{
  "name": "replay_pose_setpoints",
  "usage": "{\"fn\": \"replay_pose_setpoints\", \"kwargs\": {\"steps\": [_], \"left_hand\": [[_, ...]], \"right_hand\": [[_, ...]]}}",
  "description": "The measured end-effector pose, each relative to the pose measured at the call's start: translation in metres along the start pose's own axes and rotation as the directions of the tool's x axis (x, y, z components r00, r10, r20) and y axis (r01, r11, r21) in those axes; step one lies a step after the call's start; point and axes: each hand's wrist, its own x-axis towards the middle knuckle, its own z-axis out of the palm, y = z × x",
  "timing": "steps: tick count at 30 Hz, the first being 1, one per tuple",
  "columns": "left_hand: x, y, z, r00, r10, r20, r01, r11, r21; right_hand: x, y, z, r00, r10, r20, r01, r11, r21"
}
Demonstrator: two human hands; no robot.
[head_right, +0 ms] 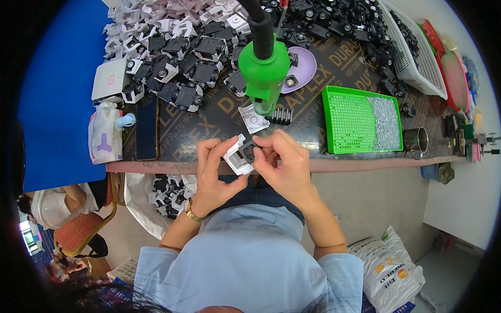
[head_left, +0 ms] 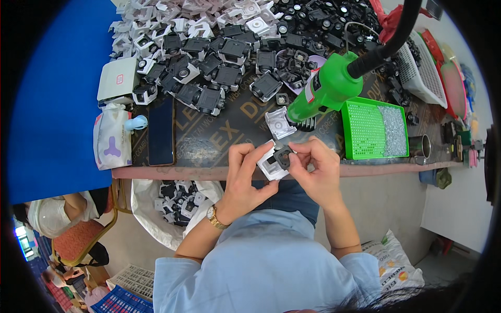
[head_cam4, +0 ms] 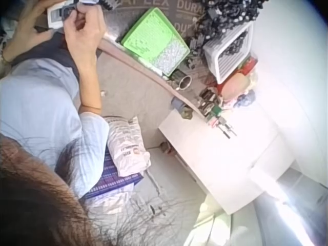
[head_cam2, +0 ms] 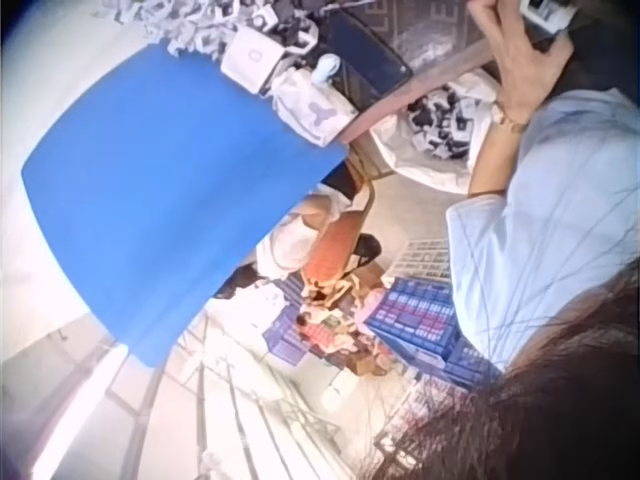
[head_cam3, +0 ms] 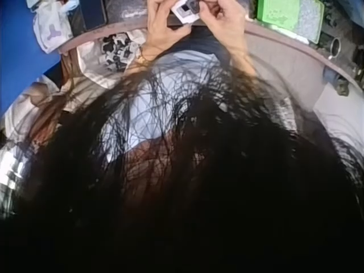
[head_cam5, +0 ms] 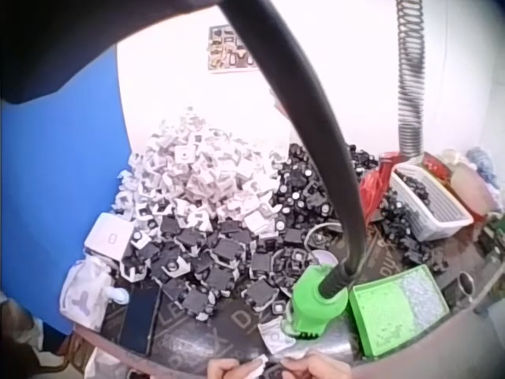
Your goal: The person assembles electronic cooling fans into plastic housings by hand, securing them with screws using an electric screwdriver.
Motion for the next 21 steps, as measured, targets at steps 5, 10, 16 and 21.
{"fn": "replay_pose_setpoints", "kwargs": {"steps": [5, 10, 16, 21], "left_hand": [[0.001, 0.000, 0.000, 1.000, 0.003, 0.012, -0.003, 1.000, 0.008], [0.003, 0.000, 0.004, 0.999, 0.028, 0.014, -0.028, 0.999, 0.017], [-0.002, -0.011, 0.003, 1.000, -0.018, 0.010, 0.018, 0.998, 0.057], [-0.007, -0.020, -0.006, 0.996, -0.080, 0.039, 0.079, 0.996, 0.032]], "right_hand": [[0.000, 0.001, -0.001, 1.000, 0.002, 0.002, -0.002, 1.000, -0.006], [-0.003, -0.006, 0.004, 0.993, -0.021, 0.118, 0.024, 0.999, -0.026], [0.002, -0.004, -0.007, 0.974, -0.123, 0.192, 0.134, 0.990, -0.048], [0.070, 0.030, -0.062, 0.998, -0.061, -0.032, 0.040, 0.895, -0.443]]}}
